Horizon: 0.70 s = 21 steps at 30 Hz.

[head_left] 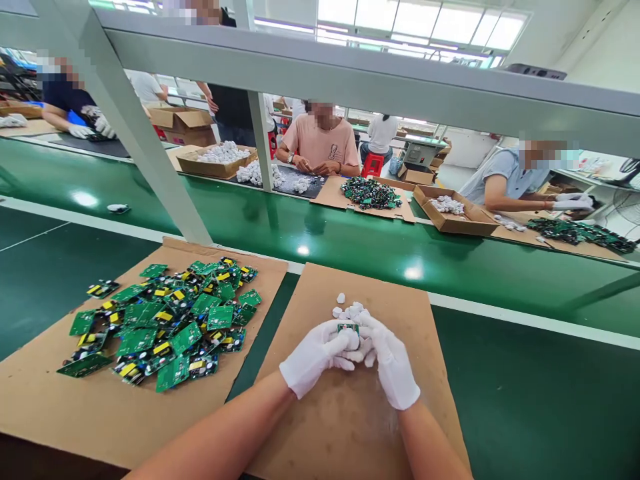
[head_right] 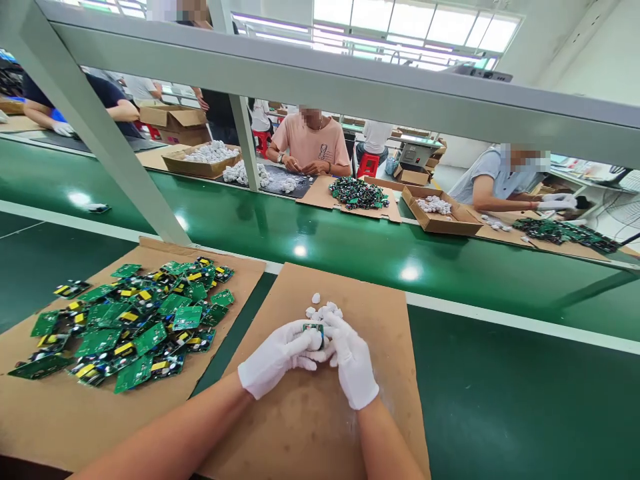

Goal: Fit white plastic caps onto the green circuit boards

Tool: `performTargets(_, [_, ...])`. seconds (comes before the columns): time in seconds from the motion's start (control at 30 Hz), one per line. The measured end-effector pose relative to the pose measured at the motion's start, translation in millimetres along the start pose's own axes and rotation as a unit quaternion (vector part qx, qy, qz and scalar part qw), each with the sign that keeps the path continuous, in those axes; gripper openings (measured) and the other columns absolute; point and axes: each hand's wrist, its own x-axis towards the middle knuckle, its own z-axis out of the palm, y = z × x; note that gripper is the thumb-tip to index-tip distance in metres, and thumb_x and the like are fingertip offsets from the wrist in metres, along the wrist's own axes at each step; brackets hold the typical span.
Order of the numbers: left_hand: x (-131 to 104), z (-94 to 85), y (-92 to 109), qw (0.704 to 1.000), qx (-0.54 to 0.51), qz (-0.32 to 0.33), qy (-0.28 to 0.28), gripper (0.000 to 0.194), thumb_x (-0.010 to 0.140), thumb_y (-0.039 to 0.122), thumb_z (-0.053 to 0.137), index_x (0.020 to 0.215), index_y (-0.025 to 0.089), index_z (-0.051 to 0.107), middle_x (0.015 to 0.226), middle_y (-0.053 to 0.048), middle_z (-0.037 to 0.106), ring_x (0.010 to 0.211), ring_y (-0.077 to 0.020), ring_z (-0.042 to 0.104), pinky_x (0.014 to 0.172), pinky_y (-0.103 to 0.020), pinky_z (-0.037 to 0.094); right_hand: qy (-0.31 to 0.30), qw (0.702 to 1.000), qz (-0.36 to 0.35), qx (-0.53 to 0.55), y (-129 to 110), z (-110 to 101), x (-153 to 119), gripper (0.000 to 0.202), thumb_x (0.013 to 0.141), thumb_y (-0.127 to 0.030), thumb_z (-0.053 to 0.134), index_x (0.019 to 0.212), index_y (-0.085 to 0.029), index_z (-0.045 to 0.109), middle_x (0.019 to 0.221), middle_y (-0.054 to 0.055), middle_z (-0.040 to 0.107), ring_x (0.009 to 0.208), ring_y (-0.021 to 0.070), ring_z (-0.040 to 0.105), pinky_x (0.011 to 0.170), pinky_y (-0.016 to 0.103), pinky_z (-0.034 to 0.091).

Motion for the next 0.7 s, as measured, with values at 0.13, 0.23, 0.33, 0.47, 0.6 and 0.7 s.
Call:
performTargets(0.13, [6, -7.7, 5, 0.991, -0.086, 0.042, 0.095, 0.034, 0.072, 0.031, 0.071, 0.101, 0.018, 0.058, 0.091, -0.005, 0.062, 0.083, -0.0132, 0.062, 0.074, -0.024, 0.049, 0.151, 0.975, -0.032, -0.162, 11, -15, 12, 0.037, 0.083, -0.034, 0.049, 0.115, -0.019, 0.059, 0.096, 0.007, 0.067, 0.068, 0.0163, 0.059, 0.070, 0.034, 0.050])
performTargets(0.23, [8, -11.3, 8, 0.980, -0.135, 0.064, 0.130, 0.039, 0.071, 0.028, 0.072, 0.105, 0.021, 0.054, 0.092, -0.003, 0.063, 0.085, -0.0137, 0.063, 0.084, -0.030, 0.048, 0.101, 0.946, -0.098, -0.291, 17, -13, 20, 0.036, 0.079, -0.024, 0.050, 0.113, -0.022, 0.062, 0.104, 0.007, 0.060, 0.069, 0.0156, 0.059, 0.074, 0.035, 0.050])
performTargets(0.33, [15, -13.8, 15, 0.980, -0.111, 0.075, 0.145, 0.059, 0.073, 0.030, 0.070, 0.125, 0.023, 0.042, 0.093, -0.003, 0.062, 0.085, -0.0148, 0.063, 0.087, -0.036, 0.049, 0.059, 0.921, -0.123, -0.365, 20, -6, 24, 0.043, 0.077, -0.019, 0.054, 0.119, -0.029, 0.058, 0.102, 0.006, 0.056, 0.086, 0.0189, 0.059, 0.078, 0.034, 0.049])
performTargets(0.47, [46, -24.4, 37, 0.971, 0.134, 0.106, 0.167, 0.062, 0.080, 0.037, 0.060, 0.133, 0.016, 0.036, 0.097, -0.008, 0.064, 0.090, -0.0165, 0.062, 0.085, -0.035, 0.049, 0.048, 0.914, -0.117, -0.385, 23, -2, 26, 0.020, 0.076, -0.018, 0.057, 0.094, -0.023, 0.064, 0.098, 0.006, 0.055, 0.084, 0.0190, 0.058, 0.076, 0.031, 0.048])
performTargets(0.6, [102, -45.9, 53, 0.918, 0.319, 0.120, 0.204, 0.053, 0.082, 0.032, 0.056, 0.128, 0.010, 0.045, 0.101, -0.011, 0.066, 0.097, -0.0168, 0.060, 0.091, -0.032, 0.044, 0.051, 0.914, -0.104, -0.389, 26, -3, 27, 0.019, 0.076, -0.017, 0.055, 0.093, -0.022, 0.062, 0.089, 0.004, 0.054, 0.069, 0.0156, 0.056, 0.066, 0.028, 0.047])
performTargets(0.7, [140, -62.5, 55, 0.884, 0.390, 0.109, 0.235, 0.049, 0.083, 0.028, 0.055, 0.127, 0.009, 0.046, 0.105, -0.013, 0.065, 0.101, -0.0182, 0.059, 0.095, -0.036, 0.041, 0.041, 0.916, -0.107, -0.385, 27, -4, 28, 0.028, 0.075, -0.017, 0.054, 0.101, -0.026, 0.061, 0.092, 0.003, 0.054, 0.068, 0.0141, 0.056, 0.064, 0.026, 0.046])
